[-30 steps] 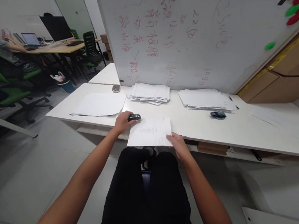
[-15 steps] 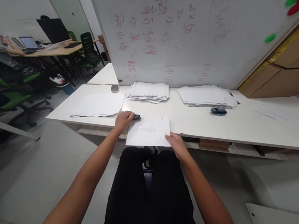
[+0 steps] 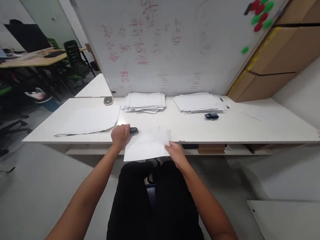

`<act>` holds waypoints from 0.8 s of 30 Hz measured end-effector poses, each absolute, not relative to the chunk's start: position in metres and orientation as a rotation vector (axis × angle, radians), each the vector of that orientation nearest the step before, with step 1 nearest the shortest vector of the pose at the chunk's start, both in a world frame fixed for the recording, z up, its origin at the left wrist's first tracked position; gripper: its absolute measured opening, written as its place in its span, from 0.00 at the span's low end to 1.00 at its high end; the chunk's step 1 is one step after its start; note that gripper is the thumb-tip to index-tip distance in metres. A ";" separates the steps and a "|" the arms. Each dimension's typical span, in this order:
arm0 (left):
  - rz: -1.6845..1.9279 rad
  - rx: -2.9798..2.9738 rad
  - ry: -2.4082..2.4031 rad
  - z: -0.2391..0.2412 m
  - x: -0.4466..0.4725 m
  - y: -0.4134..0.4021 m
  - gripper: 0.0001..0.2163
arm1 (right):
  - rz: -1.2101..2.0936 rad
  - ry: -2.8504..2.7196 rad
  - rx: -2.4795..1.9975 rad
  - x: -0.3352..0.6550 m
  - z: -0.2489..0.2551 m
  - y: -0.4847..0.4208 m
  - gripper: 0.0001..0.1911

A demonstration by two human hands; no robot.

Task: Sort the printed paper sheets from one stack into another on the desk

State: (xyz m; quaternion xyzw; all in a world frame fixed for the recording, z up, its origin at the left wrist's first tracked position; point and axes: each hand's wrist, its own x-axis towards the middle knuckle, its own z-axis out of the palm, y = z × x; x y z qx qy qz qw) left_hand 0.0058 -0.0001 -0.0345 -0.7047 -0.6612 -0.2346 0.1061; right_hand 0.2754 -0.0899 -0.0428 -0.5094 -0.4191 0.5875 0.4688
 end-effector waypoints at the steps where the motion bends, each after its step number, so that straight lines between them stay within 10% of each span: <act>1: -0.738 -2.014 -1.948 -0.038 0.007 0.001 0.24 | 1.423 -1.033 -1.256 0.279 -0.043 -0.091 0.16; 24: -0.803 -2.008 -2.043 -0.045 0.015 0.003 0.24 | 1.008 -1.065 -1.360 0.318 -0.017 -0.028 0.12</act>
